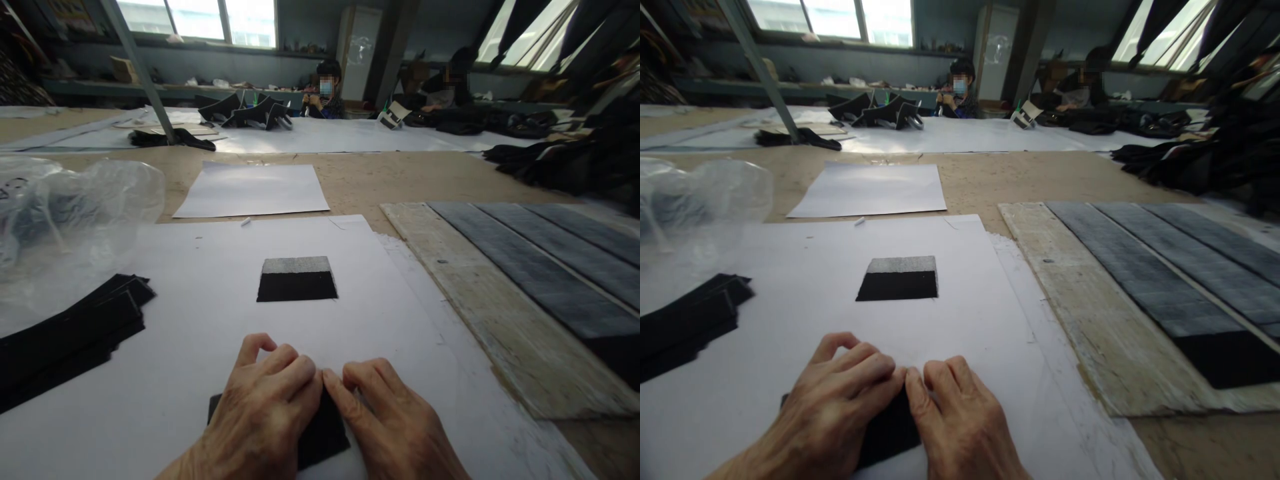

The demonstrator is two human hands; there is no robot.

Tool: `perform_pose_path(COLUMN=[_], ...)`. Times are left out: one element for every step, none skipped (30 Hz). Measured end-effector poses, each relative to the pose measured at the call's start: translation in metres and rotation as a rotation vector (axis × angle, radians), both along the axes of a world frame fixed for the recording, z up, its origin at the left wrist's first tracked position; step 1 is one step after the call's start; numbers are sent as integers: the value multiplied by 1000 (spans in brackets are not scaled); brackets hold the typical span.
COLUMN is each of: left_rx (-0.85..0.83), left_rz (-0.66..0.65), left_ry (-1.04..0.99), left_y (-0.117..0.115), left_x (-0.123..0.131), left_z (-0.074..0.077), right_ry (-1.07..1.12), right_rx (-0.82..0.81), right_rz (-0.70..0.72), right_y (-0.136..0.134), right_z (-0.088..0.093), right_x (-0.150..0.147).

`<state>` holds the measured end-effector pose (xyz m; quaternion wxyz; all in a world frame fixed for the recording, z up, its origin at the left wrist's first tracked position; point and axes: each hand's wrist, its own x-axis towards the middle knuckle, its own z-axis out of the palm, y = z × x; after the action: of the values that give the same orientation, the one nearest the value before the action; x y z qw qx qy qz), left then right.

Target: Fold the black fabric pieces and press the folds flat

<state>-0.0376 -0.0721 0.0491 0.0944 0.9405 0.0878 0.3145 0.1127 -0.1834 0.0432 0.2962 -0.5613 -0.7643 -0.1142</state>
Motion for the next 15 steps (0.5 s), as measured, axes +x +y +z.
perform_pose_path(left_rx=[-2,-2,-2,2,11,24,43,62,74,73,62,47,29,15,9], left_rz=[1,1,5,7,8,8,5,-1,-6,-19,-37,-57,-76,-89,-95], left_ry=[-5,-7,-20,-34,-49,-61,-63,-53,-43,-33,-28,-27,-28,-32,-33], left_y=[1,1,2,2,3,4,4,5,6,7,7,8,8,8,8], left_x=[0,0,-1,-2,-4,-6,-9,-13,-16,-20,-23,-26,-28,-29,-29], left_z=[0,0,0,1,1,2,4,5,5,6,5,5,4,3,2], right_ry=[-38,-72,-107,-138,-163,-179,-189,-195,-195,-190,-177,-161,-143,-130,-120], right_rx=[-11,-6,-9,-9,-10,-9,-8,-1,5,15,20,24,26,31,33], right_rz=[1,-2,-9,-16,-21,-26,-29,-26,-20,-7,6,23,39,53,63], right_y=[1,1,2,2,2,2,2,2,3,3,4,4,5,6,7], right_z=[1,2,2,2,2,2,2,2,2,2,2,2,2,2,2], right_x=[-1,-1,-1,-1,-2,-2,-2,-2,-2,-2,-3,-3,-4,-5,-5])
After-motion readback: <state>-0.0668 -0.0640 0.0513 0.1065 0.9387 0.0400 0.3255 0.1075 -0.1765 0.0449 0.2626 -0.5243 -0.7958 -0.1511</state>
